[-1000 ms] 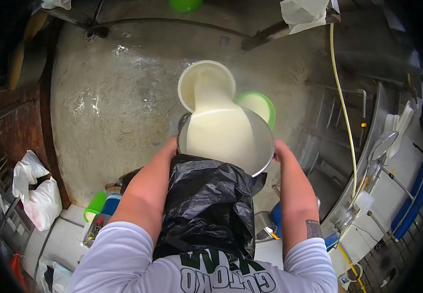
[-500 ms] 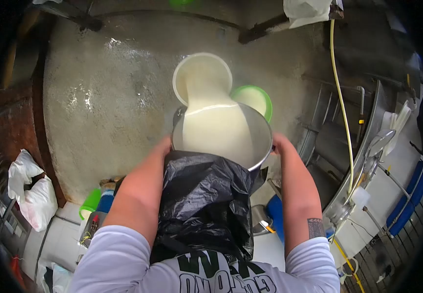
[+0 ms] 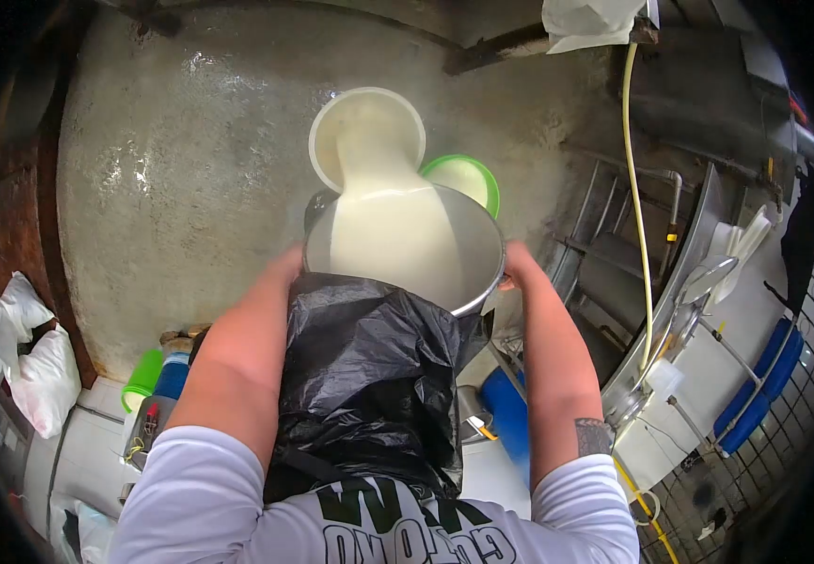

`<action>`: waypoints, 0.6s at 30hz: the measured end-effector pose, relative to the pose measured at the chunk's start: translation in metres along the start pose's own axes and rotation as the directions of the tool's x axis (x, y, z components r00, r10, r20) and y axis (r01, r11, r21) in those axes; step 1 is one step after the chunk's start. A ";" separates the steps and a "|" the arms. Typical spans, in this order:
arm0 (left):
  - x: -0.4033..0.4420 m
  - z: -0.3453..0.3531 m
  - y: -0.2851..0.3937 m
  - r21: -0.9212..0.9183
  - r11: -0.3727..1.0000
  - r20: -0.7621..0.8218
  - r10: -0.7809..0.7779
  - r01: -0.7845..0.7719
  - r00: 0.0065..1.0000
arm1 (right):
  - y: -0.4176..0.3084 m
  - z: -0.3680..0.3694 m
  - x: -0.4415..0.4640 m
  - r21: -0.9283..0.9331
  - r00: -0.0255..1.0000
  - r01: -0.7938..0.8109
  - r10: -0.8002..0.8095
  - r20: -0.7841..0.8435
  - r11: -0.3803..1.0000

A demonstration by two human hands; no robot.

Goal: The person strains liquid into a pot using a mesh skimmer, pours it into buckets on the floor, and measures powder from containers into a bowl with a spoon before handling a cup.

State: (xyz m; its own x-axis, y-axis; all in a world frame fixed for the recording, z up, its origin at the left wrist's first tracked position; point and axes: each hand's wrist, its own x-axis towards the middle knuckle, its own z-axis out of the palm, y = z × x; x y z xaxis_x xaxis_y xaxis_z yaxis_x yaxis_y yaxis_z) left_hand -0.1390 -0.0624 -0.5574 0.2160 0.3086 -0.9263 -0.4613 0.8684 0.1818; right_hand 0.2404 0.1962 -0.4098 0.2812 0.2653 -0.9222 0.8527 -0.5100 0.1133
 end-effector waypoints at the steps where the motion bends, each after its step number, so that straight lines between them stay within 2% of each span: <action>1: 0.004 0.000 -0.001 -0.004 1.000 -0.003 0.002 -0.002 1.000 | 0.000 0.000 0.005 -0.005 1.000 0.003 -0.003 0.001 1.000; 3: 0.007 0.001 -0.001 -0.257 0.962 -0.039 -0.104 0.091 0.994 | 0.006 0.000 0.019 0.012 0.999 -0.050 0.050 -0.022 0.999; 7: 0.003 0.003 0.002 -0.254 0.967 -0.043 -0.040 0.028 0.998 | 0.003 -0.007 0.012 0.025 0.999 0.027 -0.027 0.020 0.999; 9: 0.007 0.002 0.004 -0.159 0.986 0.035 -0.051 0.056 0.998 | -0.002 -0.013 0.009 0.059 0.997 -0.032 0.028 0.068 0.998; 12: -0.031 0.023 0.033 -0.194 0.980 -0.036 -0.051 0.043 0.998 | -0.003 -0.018 0.015 0.066 0.989 -0.101 0.093 0.113 0.993; 13: -0.016 0.015 0.023 -0.197 0.979 -0.041 -0.053 0.044 0.998 | -0.005 -0.018 0.012 0.062 0.989 -0.100 0.092 0.118 0.993; 15: 0.029 -0.006 -0.003 -0.088 0.993 -0.050 -0.077 0.072 0.996 | -0.014 -0.022 0.003 0.061 0.990 -0.086 0.079 0.114 0.994; 16: 0.024 -0.004 0.000 -0.090 0.993 -0.051 -0.078 0.073 0.996 | -0.015 -0.024 0.005 0.059 0.990 -0.086 0.079 0.115 0.995; 18: 0.006 0.006 0.011 -0.286 0.944 -0.024 -0.181 0.167 0.983 | -0.018 -0.028 0.010 0.041 0.974 -0.164 0.155 0.166 0.986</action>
State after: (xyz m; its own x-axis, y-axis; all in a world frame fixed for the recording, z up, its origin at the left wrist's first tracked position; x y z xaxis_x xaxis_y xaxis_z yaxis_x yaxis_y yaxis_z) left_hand -0.1378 -0.0490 -0.5595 0.2755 0.1367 -0.9515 -0.6452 0.7600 -0.0776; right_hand 0.2401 0.2308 -0.4111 0.3331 0.0429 -0.9419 0.7758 -0.5802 0.2480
